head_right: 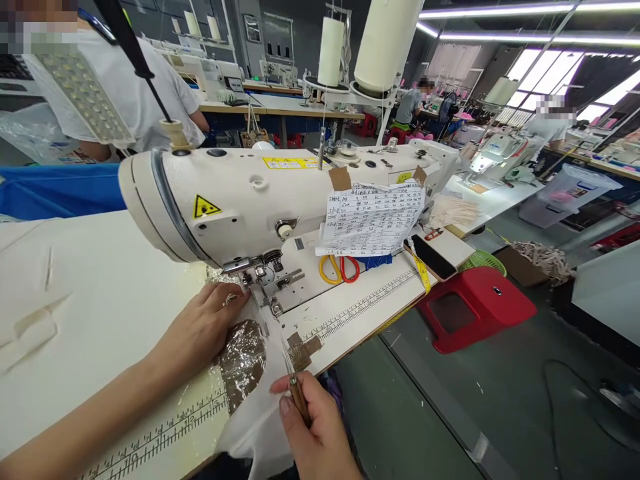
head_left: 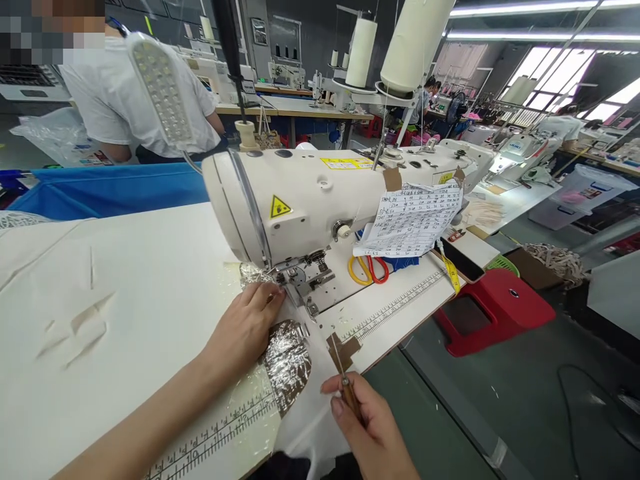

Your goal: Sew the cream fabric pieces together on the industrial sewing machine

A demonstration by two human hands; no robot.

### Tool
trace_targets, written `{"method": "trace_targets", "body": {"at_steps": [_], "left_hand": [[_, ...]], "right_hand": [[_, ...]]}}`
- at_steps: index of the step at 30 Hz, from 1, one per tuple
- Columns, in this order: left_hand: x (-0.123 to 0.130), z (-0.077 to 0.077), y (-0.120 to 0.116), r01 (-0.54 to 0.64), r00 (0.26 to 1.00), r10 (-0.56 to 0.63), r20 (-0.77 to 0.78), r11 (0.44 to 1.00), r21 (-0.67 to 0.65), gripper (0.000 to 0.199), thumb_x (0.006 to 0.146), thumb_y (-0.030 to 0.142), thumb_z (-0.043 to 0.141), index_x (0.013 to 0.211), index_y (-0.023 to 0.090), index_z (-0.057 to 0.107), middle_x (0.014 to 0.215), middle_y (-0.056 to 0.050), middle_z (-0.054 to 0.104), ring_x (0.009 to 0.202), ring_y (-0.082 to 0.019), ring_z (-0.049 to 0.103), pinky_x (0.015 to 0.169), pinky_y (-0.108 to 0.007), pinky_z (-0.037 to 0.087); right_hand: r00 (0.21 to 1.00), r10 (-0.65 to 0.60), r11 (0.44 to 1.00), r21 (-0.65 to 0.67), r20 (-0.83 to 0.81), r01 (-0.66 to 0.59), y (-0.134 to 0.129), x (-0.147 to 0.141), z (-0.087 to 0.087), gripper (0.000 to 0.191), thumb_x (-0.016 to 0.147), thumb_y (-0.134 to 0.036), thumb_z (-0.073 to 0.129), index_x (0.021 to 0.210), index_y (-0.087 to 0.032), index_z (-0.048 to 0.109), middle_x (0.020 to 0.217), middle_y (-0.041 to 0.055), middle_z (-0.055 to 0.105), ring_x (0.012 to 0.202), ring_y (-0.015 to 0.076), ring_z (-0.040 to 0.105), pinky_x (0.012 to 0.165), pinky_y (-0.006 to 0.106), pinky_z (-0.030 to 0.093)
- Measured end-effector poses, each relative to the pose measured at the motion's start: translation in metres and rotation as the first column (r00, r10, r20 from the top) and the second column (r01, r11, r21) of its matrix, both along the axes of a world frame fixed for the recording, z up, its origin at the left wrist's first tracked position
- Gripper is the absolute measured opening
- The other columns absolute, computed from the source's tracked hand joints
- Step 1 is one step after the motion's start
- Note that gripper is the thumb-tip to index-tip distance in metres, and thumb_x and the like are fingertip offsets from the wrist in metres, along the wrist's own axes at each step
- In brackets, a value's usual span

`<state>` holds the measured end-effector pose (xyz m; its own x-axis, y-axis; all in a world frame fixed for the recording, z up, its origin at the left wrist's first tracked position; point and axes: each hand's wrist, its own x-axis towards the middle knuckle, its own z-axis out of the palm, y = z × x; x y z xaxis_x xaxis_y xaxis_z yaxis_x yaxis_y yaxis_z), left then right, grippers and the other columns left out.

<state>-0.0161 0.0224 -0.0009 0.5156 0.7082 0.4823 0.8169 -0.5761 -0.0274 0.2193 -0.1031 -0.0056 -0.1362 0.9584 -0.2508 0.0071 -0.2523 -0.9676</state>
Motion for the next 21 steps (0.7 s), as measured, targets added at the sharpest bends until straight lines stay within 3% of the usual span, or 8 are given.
{"method": "trace_targets", "body": {"at_steps": [4,7,11,15,21], "left_hand": [[-0.007,0.0,0.003,0.118,0.985,-0.114,0.129,0.993,-0.023,0.046,0.084,-0.004,0.039,0.117,0.014,0.067,0.109,-0.013,0.066,0.1,-0.025,0.06,0.086,-0.039,0.058],[-0.009,0.0,0.003,0.157,0.979,-0.152,0.139,0.987,-0.023,0.044,0.087,-0.003,0.038,0.116,0.015,0.066,0.112,-0.011,0.068,0.103,-0.024,0.06,0.088,-0.039,0.057],[-0.006,-0.002,0.002,0.057,0.995,-0.057,0.086,0.998,-0.002,0.039,0.091,0.004,0.041,0.12,0.014,0.065,0.118,-0.014,0.066,0.107,-0.028,0.059,0.085,-0.042,0.056],[-0.005,-0.001,0.001,0.003,0.997,-0.008,0.082,0.998,0.057,0.036,0.094,0.007,0.04,0.118,0.011,0.066,0.105,-0.014,0.066,0.1,-0.028,0.059,0.078,-0.04,0.055],[-0.005,0.006,0.0,0.171,0.968,-0.167,0.186,0.985,-0.003,0.033,0.094,0.006,0.041,0.112,0.016,0.066,0.103,-0.009,0.07,0.094,-0.021,0.061,0.081,-0.035,0.054]], "right_hand": [[0.996,0.068,0.996,0.049,0.055,-0.071,0.01,-0.001,0.006,0.045,0.097,-0.066,0.054,0.104,-0.023,0.065,0.068,-0.0061,0.033,0.059,0.0137,0.03,0.055,0.026,0.026],[0.986,0.125,0.984,0.11,0.107,-0.137,0.019,0.001,0.007,0.037,0.1,-0.055,0.051,0.108,-0.021,0.064,0.068,-0.0066,0.032,0.058,0.0133,0.03,0.054,0.025,0.027],[0.961,0.098,0.96,0.23,0.258,-0.159,0.03,0.0,0.01,0.03,0.101,-0.041,0.047,0.11,-0.019,0.065,0.072,-0.0039,0.041,0.061,0.0145,0.038,0.056,0.025,0.032],[0.926,0.088,0.926,0.313,0.368,-0.212,0.044,-0.004,0.018,0.029,0.1,-0.033,0.044,0.111,-0.018,0.066,0.07,-0.0037,0.045,0.058,0.0151,0.041,0.056,0.026,0.036],[0.903,0.056,0.876,0.413,0.426,-0.249,0.061,-0.01,0.025,0.027,0.099,-0.026,0.042,0.106,-0.018,0.066,0.07,-0.0019,0.055,0.061,0.0167,0.049,0.061,0.027,0.041]]}}
